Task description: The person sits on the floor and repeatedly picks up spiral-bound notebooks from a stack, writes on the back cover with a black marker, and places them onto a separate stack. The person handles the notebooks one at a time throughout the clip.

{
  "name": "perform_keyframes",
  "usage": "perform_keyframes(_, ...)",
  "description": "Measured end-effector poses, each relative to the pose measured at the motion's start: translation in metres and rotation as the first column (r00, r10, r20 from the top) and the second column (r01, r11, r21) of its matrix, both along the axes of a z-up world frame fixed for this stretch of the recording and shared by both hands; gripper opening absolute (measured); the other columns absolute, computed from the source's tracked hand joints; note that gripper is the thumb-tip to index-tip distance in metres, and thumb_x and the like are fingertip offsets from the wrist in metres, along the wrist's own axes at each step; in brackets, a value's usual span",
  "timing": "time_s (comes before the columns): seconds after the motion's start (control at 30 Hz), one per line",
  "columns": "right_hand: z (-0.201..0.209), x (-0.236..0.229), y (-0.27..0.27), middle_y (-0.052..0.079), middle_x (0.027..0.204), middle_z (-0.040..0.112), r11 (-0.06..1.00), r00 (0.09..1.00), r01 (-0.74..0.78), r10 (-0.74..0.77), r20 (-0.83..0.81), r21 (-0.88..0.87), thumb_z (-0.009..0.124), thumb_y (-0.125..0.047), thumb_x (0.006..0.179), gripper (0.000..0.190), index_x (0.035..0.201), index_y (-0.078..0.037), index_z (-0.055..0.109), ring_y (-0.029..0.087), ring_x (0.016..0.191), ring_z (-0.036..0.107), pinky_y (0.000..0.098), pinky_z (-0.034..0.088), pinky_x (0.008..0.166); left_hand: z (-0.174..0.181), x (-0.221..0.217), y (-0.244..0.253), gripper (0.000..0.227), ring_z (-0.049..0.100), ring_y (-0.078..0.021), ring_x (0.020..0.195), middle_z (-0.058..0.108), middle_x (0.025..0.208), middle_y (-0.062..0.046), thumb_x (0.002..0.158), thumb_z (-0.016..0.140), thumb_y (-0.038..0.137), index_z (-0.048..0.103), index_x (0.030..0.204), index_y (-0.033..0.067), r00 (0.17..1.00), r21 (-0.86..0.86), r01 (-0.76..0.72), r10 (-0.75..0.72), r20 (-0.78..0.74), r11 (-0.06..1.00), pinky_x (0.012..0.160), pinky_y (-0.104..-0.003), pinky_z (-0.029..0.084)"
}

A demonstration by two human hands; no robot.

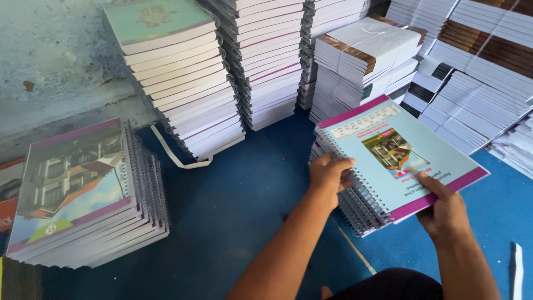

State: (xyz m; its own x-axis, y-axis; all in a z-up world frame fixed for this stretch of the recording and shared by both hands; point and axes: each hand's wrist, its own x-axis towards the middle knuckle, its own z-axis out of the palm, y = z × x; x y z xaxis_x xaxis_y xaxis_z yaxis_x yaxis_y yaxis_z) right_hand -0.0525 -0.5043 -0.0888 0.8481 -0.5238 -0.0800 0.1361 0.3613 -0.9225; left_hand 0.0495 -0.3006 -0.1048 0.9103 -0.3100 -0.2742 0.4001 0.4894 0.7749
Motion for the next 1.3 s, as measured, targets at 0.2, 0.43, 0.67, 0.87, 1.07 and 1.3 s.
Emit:
perform_keyframes(0.2,-0.017,0.002,-0.015,0.015,0.115,0.069,0.993,0.993,0.107,-0.11,-0.052,-0.059,0.075,-0.012,0.091,0.049,0.132,0.005,0.055,0.024,0.1,0.071,0.0367,0.059,0.084,-0.009,0.01,-0.023,0.053,0.067,-0.0198,0.089,0.072,0.105,-0.007,0.074,0.078,0.009,0.066,0.126,0.0068,0.997,0.119,-0.068,0.071,-0.026,0.991,0.07,-0.039,0.053)
perform_keyframes(0.43,-0.023,0.01,-0.008,0.018,0.113,0.069,0.976,0.986,0.158,-0.165,-0.035,-0.153,0.078,-0.008,0.089,0.048,0.128,0.008,0.056,0.025,0.093,0.073,0.0354,0.063,0.08,-0.019,0.013,-0.021,0.048,0.069,-0.0264,0.099,0.073,0.112,-0.012,0.075,0.077,0.009,0.067,0.122,0.0036,0.994,0.193,-0.099,0.104,-0.019,0.976,0.073,-0.042,0.051)
perform_keyframes(0.67,-0.023,0.013,-0.005,0.022,0.111,0.07,0.956,0.98,0.151,-0.178,-0.087,-0.251,0.079,-0.008,0.088,0.045,0.122,0.013,0.058,0.028,0.089,0.074,0.0391,0.063,0.076,-0.021,0.013,-0.016,0.041,0.071,-0.0239,0.102,0.072,0.116,-0.009,0.079,0.077,0.007,0.067,0.118,0.0073,0.994,0.294,-0.05,0.077,-0.082,0.954,0.079,-0.042,0.06)
perform_keyframes(0.87,-0.025,0.009,-0.006,0.019,0.108,0.069,0.875,0.955,0.26,-0.296,-0.027,-0.407,0.078,-0.015,0.095,0.043,0.123,0.012,0.058,0.022,0.088,0.073,0.0327,0.064,0.075,-0.027,0.011,-0.016,0.037,0.071,-0.0244,0.101,0.072,0.115,-0.011,0.081,0.077,0.007,0.067,0.117,0.0039,0.996,0.28,-0.058,0.075,-0.05,0.958,0.078,-0.042,0.061)
perform_keyframes(1.07,-0.031,0.0,-0.015,0.02,0.101,0.072,0.818,0.924,0.229,-0.353,-0.146,-0.528,0.08,-0.018,0.095,0.044,0.122,0.014,0.065,0.019,0.072,0.063,0.0316,0.046,0.054,-0.03,0.011,-0.015,0.037,0.07,-0.0251,0.103,0.072,0.114,-0.01,0.08,0.076,0.008,0.067,0.117,0.004,0.996,0.267,-0.057,0.073,-0.049,0.962,0.079,-0.043,0.059)
perform_keyframes(1.3,-0.049,0.0,-0.028,0.016,0.1,0.069,0.617,0.806,0.234,-0.555,-0.205,-0.751,0.092,-0.035,0.081,0.078,0.133,0.012,0.056,0.02,0.083,0.067,0.0329,0.054,0.067,-0.036,0.012,-0.018,0.056,0.07,-0.0277,0.107,0.068,0.122,-0.015,0.078,0.078,0.007,0.056,0.13,0.0042,0.994,0.239,-0.069,0.087,-0.066,0.969,0.081,-0.045,0.059)
